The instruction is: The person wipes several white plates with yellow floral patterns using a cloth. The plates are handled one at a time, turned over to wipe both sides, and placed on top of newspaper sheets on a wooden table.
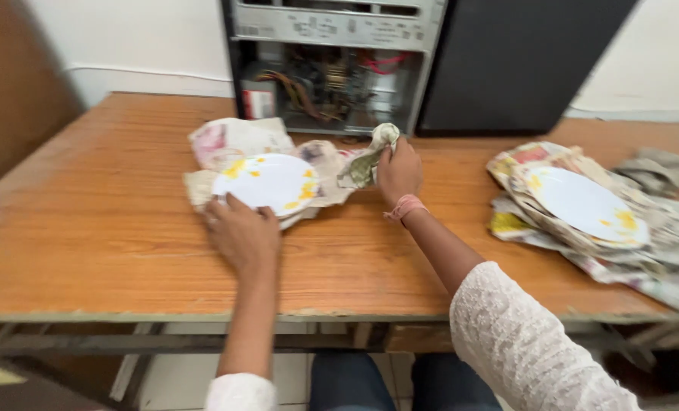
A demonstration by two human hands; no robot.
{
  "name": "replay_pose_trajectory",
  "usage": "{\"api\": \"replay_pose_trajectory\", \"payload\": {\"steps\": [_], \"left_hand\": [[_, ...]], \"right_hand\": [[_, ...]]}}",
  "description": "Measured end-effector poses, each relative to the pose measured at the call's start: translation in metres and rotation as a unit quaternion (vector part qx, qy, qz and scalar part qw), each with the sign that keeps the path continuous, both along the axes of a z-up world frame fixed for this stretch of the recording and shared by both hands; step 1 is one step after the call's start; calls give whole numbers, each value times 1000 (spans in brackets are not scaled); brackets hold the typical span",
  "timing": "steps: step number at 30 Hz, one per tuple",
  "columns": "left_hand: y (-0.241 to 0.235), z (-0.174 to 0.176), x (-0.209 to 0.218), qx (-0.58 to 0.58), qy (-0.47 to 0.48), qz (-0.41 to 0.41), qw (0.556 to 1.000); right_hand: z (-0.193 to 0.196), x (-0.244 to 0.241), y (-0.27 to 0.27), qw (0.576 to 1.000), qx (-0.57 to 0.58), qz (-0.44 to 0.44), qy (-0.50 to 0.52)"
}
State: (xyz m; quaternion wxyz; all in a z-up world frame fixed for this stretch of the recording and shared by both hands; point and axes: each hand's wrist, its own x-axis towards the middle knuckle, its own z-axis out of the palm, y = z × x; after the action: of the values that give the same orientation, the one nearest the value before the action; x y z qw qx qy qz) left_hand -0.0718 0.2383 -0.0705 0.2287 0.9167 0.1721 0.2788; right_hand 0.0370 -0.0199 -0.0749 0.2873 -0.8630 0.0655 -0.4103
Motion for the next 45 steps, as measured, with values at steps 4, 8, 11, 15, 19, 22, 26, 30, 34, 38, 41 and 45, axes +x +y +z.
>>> {"api": "replay_pose_trajectory", "payload": {"steps": [4, 8, 11, 15, 19, 22, 26, 30, 34, 38, 41, 45], "left_hand": [[-15, -11, 2, 68, -132, -51, 988], [-95, 19, 3, 139, -252, -228, 930], [-191, 54, -9, 115, -295, -402, 859], [-333, 54, -6, 163, -240, -583, 759], [-438, -1, 9, 189, -296, -565, 747], [-452, -8, 3, 219, -177, -608, 743], [-435, -6, -4, 231, -68, -637, 732], [-429, 13, -12, 314, -93, -604, 727], [-433, 11, -5, 310, -114, -597, 731], [-431, 8, -6, 274, -76, -625, 726], [-425, 11, -12, 287, -132, -610, 726], [-414, 23, -8, 241, -222, -615, 717]], "right_hand": [[-29, -27, -64, 992, -113, -47, -33], [-58, -29, -99, 980, -187, 61, -8], [-44, -47, -70, 991, -104, 79, -12], [-42, -49, -74, 995, -26, 95, 10], [-56, -39, -91, 975, -137, 174, 14], [-57, -37, -91, 981, -95, 168, 21], [-50, -41, -87, 984, -54, 159, 53], [-46, -43, -86, 983, -47, 159, 73], [-50, -43, -87, 984, -47, 160, 65], [-49, -42, -86, 984, -50, 160, 63], [-47, -44, -86, 984, -51, 160, 67], [-48, -41, -88, 983, -50, 158, 75]]}}
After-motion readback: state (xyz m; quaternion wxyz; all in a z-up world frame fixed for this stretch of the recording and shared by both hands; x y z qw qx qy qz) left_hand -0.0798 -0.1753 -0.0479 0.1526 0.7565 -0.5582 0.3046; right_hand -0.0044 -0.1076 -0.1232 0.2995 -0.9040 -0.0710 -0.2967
